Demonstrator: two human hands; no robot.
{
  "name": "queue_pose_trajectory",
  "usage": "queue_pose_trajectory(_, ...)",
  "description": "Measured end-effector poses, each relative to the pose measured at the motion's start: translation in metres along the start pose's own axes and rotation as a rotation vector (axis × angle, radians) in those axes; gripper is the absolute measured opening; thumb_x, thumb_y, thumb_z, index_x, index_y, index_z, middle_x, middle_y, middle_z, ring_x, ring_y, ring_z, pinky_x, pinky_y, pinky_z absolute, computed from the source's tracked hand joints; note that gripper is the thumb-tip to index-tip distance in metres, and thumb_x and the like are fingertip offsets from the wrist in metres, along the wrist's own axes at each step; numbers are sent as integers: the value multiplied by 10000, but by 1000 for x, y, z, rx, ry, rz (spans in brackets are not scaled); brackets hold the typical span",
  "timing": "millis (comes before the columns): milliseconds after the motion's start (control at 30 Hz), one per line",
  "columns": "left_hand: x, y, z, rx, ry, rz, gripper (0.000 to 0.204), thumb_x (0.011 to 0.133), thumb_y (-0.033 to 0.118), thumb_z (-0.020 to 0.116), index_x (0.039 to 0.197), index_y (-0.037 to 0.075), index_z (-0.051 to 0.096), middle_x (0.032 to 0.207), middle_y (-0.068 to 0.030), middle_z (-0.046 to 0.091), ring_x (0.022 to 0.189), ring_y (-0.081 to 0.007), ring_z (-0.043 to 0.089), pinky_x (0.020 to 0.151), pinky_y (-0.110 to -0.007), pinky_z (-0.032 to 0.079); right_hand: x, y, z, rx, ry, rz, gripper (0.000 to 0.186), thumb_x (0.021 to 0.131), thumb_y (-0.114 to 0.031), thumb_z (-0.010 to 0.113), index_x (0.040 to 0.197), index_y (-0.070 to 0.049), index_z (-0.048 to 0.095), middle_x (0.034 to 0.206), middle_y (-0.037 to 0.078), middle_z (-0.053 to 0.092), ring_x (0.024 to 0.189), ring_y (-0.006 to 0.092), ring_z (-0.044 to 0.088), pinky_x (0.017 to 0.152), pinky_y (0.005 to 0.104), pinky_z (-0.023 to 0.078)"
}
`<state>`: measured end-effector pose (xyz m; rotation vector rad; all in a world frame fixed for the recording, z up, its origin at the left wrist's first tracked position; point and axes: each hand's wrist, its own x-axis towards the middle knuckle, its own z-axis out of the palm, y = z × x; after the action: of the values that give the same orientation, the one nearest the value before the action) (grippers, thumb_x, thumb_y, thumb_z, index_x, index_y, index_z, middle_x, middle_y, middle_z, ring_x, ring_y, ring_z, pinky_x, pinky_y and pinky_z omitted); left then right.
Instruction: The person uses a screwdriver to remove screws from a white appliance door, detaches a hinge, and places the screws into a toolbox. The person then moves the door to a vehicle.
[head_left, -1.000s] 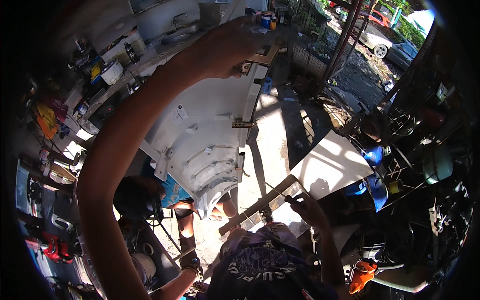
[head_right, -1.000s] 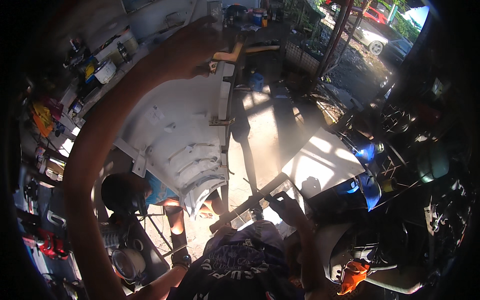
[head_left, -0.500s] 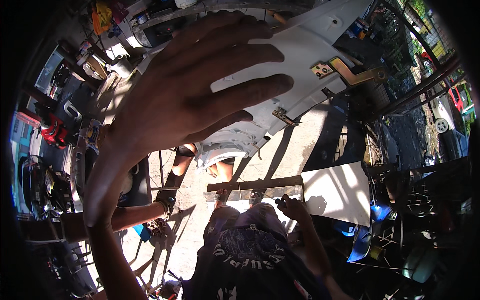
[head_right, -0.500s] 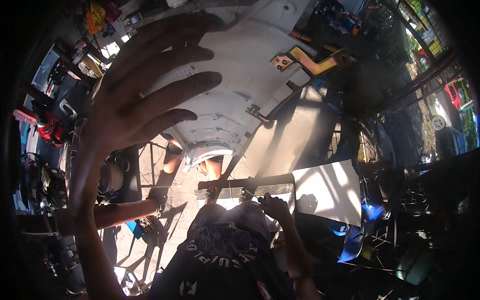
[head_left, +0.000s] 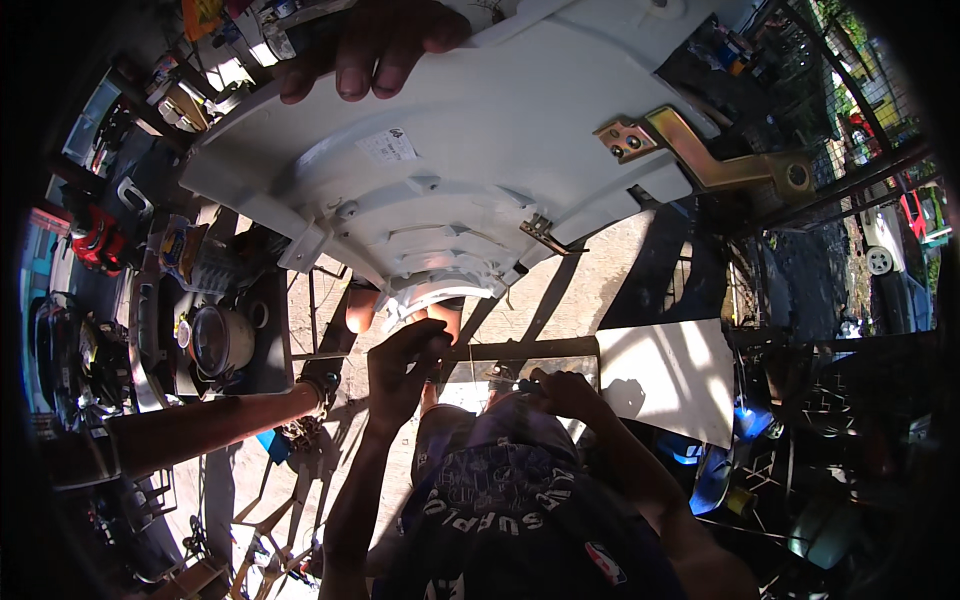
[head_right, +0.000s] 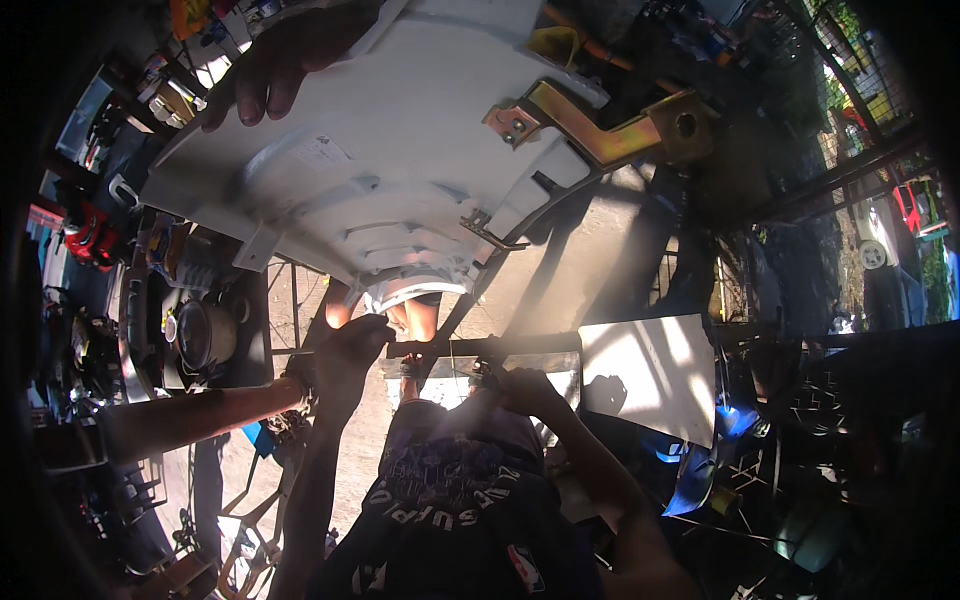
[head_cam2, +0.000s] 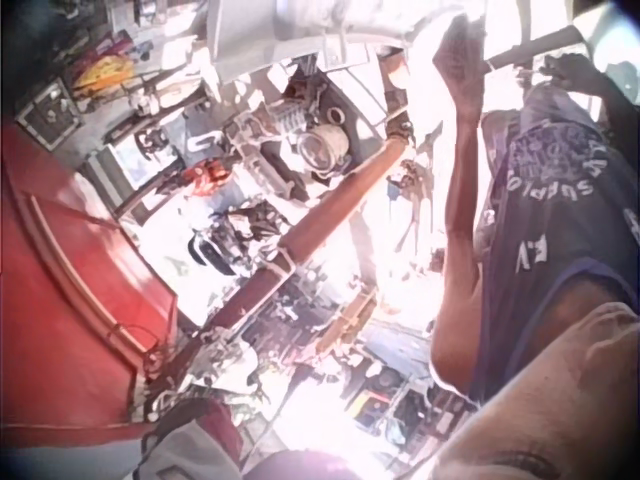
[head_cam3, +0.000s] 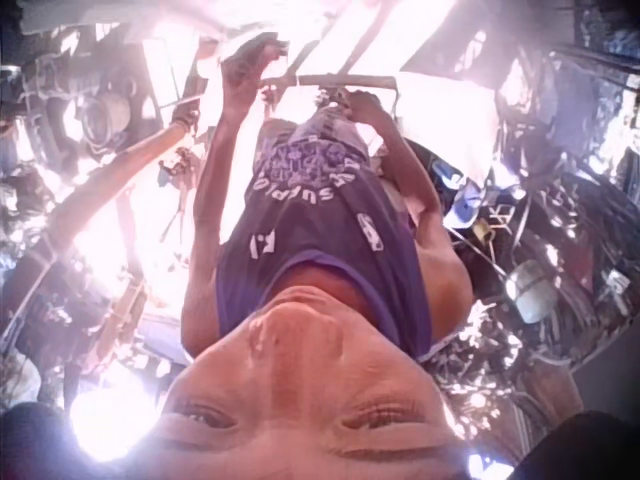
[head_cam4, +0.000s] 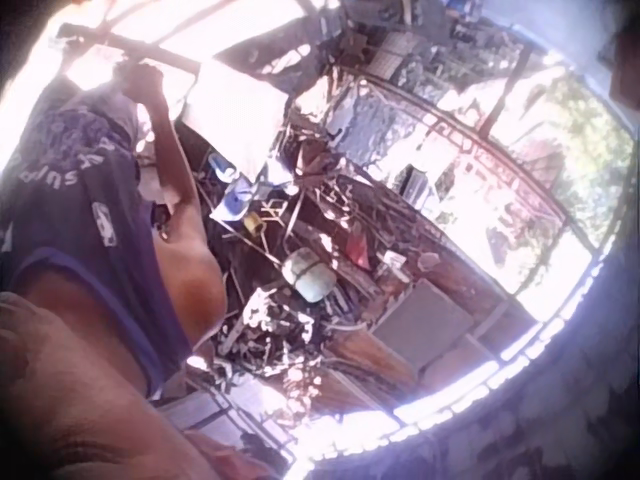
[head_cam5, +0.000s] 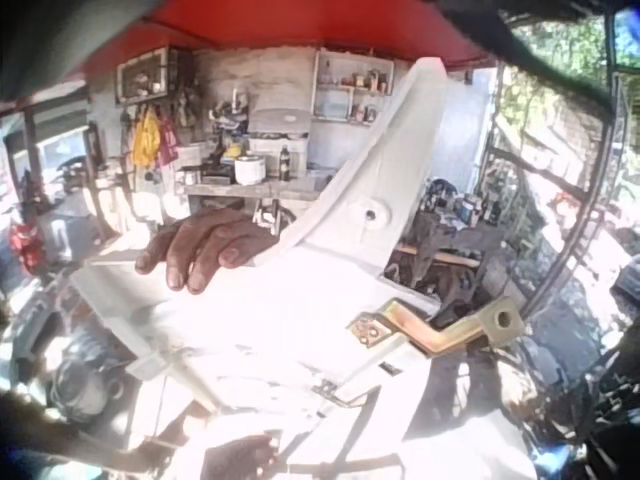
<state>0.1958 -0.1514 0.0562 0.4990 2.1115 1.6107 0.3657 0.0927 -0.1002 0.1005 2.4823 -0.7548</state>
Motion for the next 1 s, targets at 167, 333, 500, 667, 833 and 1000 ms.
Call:
queue_pose_trajectory(167, 86, 6, 72, -798, -17, -172, 407, 1006, 185, 618, 1343, -37, 567, 1189, -118, 676, 1054, -190, 663, 964, -320, 522, -13, 7, 16, -19, 146, 68, 514, 900, -488, 665, 1189, -72, 577, 818, 181, 723, 780, 376, 714, 697, 521, 548)
queue_pose_trajectory(333, 101, 18, 69, -887, 108, -194, 413, 962, 121, 667, 1333, -34, 571, 1156, -81, 673, 1041, -164, 642, 958, -300, 515, -41, 19, 47, 163, 164, 224, 522, 922, -497, 650, 1190, -54, 587, 829, 200, 721, 815, 390, 712, 743, 506, 553)
queue_pose_trajectory(500, 105, 20, 57, -904, 128, -194, 346, 951, 108, 675, 1278, 11, 618, 1135, -59, 671, 1021, -146, 638, 949, -296, 513, -48, 6, 50, 178, 151, 236, 525, 921, -478, 663, 1236, -65, 585, 835, 204, 719, 832, 385, 715, 743, 487, 558)
queue_pose_trajectory(667, 121, 7, 47, -888, 42, -129, 250, 947, 121, 684, 1182, 39, 658, 1051, -32, 674, 976, -136, 640, 906, -297, 518, -59, -55, -18, 369, 249, 213, 473, 914, -348, 682, 1291, -99, 542, 983, 201, 724, 888, 402, 703, 767, 500, 557)
queue_pose_trajectory(833, 141, 6, 46, -819, -66, -36, 222, 948, 100, 669, 1158, 31, 655, 1045, -40, 671, 941, -141, 653, 892, -304, 529, -88, -157, -93, 334, 722, 59, 450, 901, -132, 661, 1344, -129, 583, 1097, 122, 721, 801, 281, 719, 691, 398, 557)
queue_pose_trajectory(1000, 154, 4, 46, -792, -117, -27, 222, 956, 56, 623, 1169, -2, 639, 1084, -35, 670, 935, -133, 663, 853, -284, 543, -64, -214, -97, 390, 991, 197, 441, 926, -84, 615, 1363, -122, 581, 1234, 120, 669, 813, 276, 695, 690, 379, 538)
